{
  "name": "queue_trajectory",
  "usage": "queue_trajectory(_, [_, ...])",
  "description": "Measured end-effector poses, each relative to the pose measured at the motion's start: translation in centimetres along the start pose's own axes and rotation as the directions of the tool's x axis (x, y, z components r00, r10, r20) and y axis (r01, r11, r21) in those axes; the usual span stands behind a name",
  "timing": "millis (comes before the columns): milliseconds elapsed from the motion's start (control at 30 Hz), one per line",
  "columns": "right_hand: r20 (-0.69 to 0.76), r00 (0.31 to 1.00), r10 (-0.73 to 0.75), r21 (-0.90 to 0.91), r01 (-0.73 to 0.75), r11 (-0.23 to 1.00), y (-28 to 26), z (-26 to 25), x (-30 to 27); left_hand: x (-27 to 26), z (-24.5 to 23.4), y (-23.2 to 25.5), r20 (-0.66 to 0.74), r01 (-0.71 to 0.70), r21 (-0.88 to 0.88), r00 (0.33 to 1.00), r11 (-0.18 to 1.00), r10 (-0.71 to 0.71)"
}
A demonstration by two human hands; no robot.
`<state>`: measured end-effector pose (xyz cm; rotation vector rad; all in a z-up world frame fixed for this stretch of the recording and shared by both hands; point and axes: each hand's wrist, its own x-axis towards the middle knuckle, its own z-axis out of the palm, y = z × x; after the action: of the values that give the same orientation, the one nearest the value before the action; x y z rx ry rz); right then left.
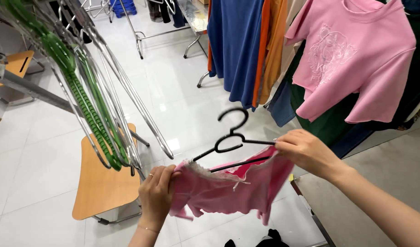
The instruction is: Picking up folded clothes, placing them on hangers, and hanging them on a garment rack.
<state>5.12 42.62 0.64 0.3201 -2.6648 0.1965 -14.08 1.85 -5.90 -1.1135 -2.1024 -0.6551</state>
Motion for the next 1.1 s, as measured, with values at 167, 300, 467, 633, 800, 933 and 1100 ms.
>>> queue_trajectory(167, [0.134,0.855,0.502,0.243,-0.519,0.819,0.5,-0.7,-1.9,4.7,1.9,3.0,-0.065,-0.004,-0.153,0.998,0.988,-0.006])
queue_trajectory(300, [-0.043,0.84,0.542,0.291,-0.508,0.811,2.8,-2.8,-3.2,9.6,5.4,2.7,-0.002,0.158,-0.333,0.986,0.93,-0.169])
queue_trajectory(467, [-0.267,0.78,0.566,0.196,-0.531,0.824,7.3,-5.0,-3.8,15.0,11.5,4.4,0.163,0.369,-0.608,0.925,0.703,-0.344])
queue_trajectory(633, [-0.464,0.612,0.641,0.127,-0.67,0.732,12.3,-10.3,-1.7,19.4,16.3,8.3,0.173,0.328,-0.637,0.943,0.698,-0.284])
queue_trajectory(800, [-0.595,0.499,0.631,0.065,-0.752,0.656,18.3,-15.1,2.0,23.5,22.9,9.6,0.346,0.52,-0.671,0.85,0.528,-0.398])
queue_trajectory(933, [-0.555,0.388,0.736,0.08,-0.855,0.512,22.9,-16.3,5.8,26.8,25.9,10.6,0.468,0.642,-0.643,0.761,0.417,-0.45])
queue_trajectory(1100, [-0.443,0.348,0.826,0.176,-0.87,0.461,28.0,-14.2,9.1,30.0,24.4,11.6,0.556,0.703,-0.596,0.71,0.388,-0.433])
